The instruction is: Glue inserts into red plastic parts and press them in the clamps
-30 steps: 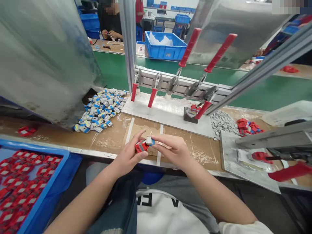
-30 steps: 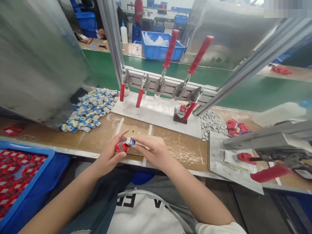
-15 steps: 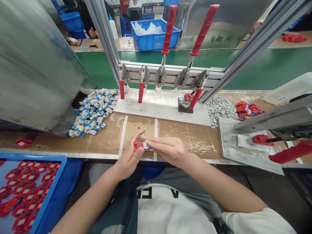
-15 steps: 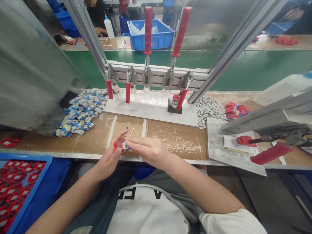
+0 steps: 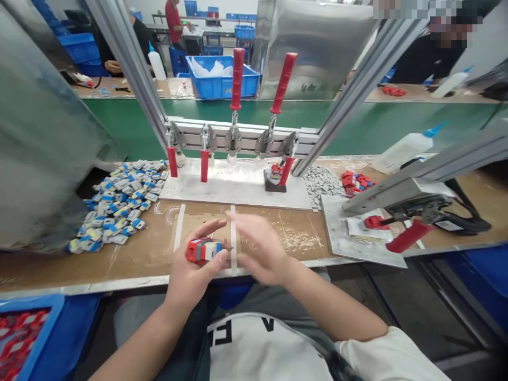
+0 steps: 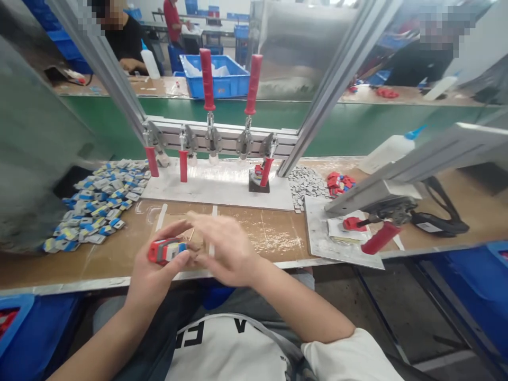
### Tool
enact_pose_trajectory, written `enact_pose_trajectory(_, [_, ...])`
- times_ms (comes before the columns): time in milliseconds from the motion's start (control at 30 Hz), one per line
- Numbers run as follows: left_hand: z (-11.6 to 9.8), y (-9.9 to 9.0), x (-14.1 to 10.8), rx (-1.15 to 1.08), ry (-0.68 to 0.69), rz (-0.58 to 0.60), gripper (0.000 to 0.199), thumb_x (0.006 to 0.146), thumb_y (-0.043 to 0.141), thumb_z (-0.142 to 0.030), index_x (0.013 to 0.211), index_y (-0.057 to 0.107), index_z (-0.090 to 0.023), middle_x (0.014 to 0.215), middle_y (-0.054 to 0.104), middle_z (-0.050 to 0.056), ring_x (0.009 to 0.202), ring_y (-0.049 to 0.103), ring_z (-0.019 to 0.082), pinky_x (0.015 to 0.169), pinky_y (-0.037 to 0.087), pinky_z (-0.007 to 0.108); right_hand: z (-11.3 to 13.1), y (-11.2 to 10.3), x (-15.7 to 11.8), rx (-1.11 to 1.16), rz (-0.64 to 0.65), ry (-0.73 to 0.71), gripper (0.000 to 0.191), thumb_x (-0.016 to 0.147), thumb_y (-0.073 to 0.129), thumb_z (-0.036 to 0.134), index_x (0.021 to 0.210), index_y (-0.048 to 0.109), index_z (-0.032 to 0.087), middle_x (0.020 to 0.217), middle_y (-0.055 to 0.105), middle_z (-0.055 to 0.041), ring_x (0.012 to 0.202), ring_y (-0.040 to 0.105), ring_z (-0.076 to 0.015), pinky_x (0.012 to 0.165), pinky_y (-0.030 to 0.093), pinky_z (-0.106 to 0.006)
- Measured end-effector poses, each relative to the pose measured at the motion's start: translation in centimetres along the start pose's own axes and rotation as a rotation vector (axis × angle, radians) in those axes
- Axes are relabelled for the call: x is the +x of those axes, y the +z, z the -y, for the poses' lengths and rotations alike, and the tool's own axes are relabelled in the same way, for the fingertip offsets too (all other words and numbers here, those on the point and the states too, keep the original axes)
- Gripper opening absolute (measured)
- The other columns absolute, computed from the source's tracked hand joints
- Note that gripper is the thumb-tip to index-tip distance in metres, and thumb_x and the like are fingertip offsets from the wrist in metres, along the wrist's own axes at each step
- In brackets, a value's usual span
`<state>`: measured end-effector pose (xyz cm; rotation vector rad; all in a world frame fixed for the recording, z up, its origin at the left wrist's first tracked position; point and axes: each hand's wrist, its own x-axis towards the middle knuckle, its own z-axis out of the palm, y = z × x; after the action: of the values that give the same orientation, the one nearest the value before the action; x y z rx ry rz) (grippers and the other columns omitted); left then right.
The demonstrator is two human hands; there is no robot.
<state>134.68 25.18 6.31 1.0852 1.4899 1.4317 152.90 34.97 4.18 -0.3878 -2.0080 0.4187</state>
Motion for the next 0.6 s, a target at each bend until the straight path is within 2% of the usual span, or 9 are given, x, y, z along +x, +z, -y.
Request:
enact_pose_trajectory(67, [-0.7,0.0,0.2,-0.017,-0.052,-0.006,0.045,0.083,0.086,-0.041,0.12,0.071,-0.022,0.117,0.078,0.008,0.062,0.067,0.013,0.058,0.058,0.027,-3.6,-2.2,0.3,-0.133,-0.351,0.224,0.048,0.103,0.06,0.037,0.151,0.058,0.04,0.141,0.071,-0.0055,0.129,0.07,-0.03,0.106,0.063,-0.056])
enact_pose_trajectory(100, [-0.9,-0.1,0.4,-0.03,-0.074,-0.003,0.041,0.082,0.087,-0.04,0.115,0.071,-0.022,0.112,0.077,0.006,0.054,0.06,0.009,0.051,0.053,0.025,-5.8,-3.3,0.4,-0.204,-0.509,0.374,0.039,0.104,0.059,0.041,0.142,0.064,0.034,0.138,0.072,-0.0077,0.124,0.071,-0.0301,0.104,0.062,-0.056])
enact_pose_trajectory(133, [-1.1,-0.2,0.7,-0.043,-0.096,0.013,0.04,0.08,0.088,-0.039,0.111,0.07,-0.022,0.108,0.076,0.004,0.05,0.056,0.007,0.046,0.049,0.023,-8.2,-4.4,0.4,-0.251,-0.562,0.528,0.041,0.103,0.058,0.047,0.138,0.066,0.027,0.138,0.071,-0.0111,0.123,0.07,-0.0307,0.104,0.06,-0.056])
enact_pose_trajectory(167, [-1.2,-0.2,1.2,-0.056,-0.121,0.041,0.041,0.078,0.09,-0.039,0.109,0.07,-0.022,0.105,0.074,0.003,0.048,0.053,0.006,0.043,0.046,0.022,-10.5,-5.3,0.5,-0.259,-0.542,0.637,0.045,0.103,0.056,0.055,0.132,0.068,0.023,0.131,0.073,-0.0132,0.119,0.071,-0.0308,0.103,0.06,-0.055])
enact_pose_trajectory(233, [-1.4,-0.4,2.4,-0.096,-0.172,0.119,0.047,0.075,0.093,-0.04,0.111,0.068,-0.023,0.102,0.072,0.002,0.048,0.051,0.006,0.042,0.045,0.022,-14.2,-6.8,0.8,-0.148,-0.333,0.765,0.061,0.103,0.046,0.07,0.11,0.074,0.017,0.102,0.078,-0.0137,0.099,0.075,-0.0286,0.092,0.062,-0.048])
enact_pose_trajectory(333, [-1.9,-0.4,4.7,-0.216,-0.243,0.257,0.053,0.079,0.089,-0.039,0.125,0.068,-0.023,0.104,0.072,0.005,0.059,0.06,0.011,0.052,0.055,0.028,-16.1,-8.7,2.1,0.11,-0.09,0.731,0.082,0.104,0.022,0.082,0.086,0.072,0.018,0.069,0.07,-0.0101,0.069,0.071,-0.0227,0.066,0.059,-0.039])
enact_pose_trajectory(400, [-2.4,0.0,6.2,-0.299,-0.285,0.345,0.047,0.087,0.079,-0.038,0.131,0.068,-0.023,0.11,0.073,0.01,0.077,0.07,0.019,0.064,0.062,0.034,-15.7,-10.1,4.2,0.174,-0.09,0.652,0.086,0.104,0.016,0.083,0.087,0.072,0.02,0.069,0.068,-0.0088,0.063,0.068,-0.0204,0.058,0.055,-0.037])
enact_pose_trajectory(467, [-3.0,0.7,7.5,-0.328,-0.318,0.418,0.043,0.094,0.071,-0.035,0.134,0.069,-0.022,0.118,0.073,0.013,0.095,0.075,0.025,0.077,0.066,0.039,-15.0,-11.5,7.1,0.179,-0.153,0.601,0.081,0.103,0.024,0.084,0.097,0.075,0.02,0.075,0.069,-0.0076,0.063,0.068,-0.0189,0.054,0.053,-0.034])
enact_pose_trajectory(600, [-3.9,2.7,10.0,-0.231,-0.284,0.497,0.05,0.099,0.071,-0.037,0.146,0.061,-0.023,0.123,0.072,0.012,0.105,0.077,0.026,0.093,0.066,0.043,-15.0,-12.8,12.3,0.242,-0.248,0.6,0.058,0.103,0.05,0.071,0.11,0.076,0.02,0.082,0.07,-0.0048,0.06,0.062,-0.0137,0.049,0.046,-0.027])
